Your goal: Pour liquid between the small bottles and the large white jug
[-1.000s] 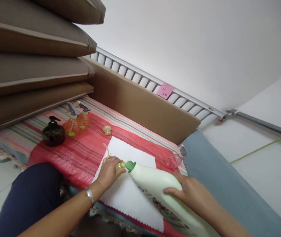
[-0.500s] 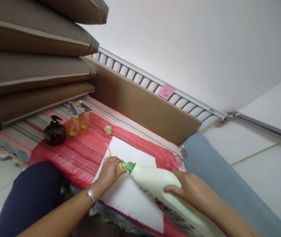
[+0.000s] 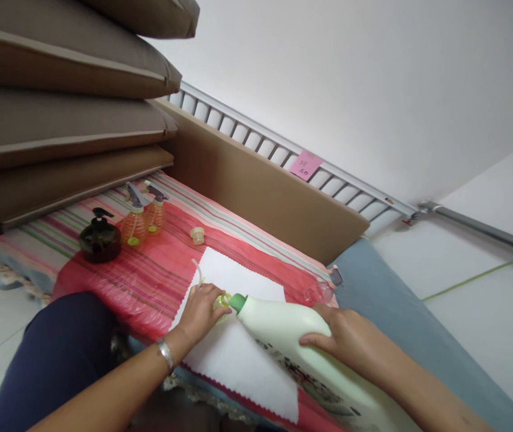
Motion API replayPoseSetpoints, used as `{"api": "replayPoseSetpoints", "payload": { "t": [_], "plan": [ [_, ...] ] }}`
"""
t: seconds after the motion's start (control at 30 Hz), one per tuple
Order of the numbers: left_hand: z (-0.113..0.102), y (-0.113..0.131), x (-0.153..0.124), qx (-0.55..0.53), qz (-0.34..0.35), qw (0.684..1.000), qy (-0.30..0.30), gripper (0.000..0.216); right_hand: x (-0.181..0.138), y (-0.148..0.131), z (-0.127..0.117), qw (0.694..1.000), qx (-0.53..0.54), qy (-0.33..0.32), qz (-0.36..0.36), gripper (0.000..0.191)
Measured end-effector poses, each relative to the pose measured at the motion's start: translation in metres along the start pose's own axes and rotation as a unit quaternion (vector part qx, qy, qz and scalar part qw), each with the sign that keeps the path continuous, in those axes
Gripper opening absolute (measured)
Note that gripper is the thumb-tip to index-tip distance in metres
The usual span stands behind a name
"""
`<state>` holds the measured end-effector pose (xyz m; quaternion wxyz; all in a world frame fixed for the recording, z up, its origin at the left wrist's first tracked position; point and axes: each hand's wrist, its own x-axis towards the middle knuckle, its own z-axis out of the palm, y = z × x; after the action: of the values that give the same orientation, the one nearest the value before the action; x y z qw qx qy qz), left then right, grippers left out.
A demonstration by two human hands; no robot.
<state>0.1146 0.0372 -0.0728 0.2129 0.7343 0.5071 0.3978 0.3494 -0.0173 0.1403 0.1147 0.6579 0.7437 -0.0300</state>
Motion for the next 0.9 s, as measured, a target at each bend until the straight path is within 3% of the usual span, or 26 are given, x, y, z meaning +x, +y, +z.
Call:
{"api": "replayPoseSetpoints", "payload": {
  "t": [0.9],
  "plan": [
    [0.001,-0.001,-0.001,0.001,-0.002,1.000,-0.001,0.034,0.002,-0.012,-0.014,0.999,-0.041,-0.007,-0.006,0.031]
  ]
}}
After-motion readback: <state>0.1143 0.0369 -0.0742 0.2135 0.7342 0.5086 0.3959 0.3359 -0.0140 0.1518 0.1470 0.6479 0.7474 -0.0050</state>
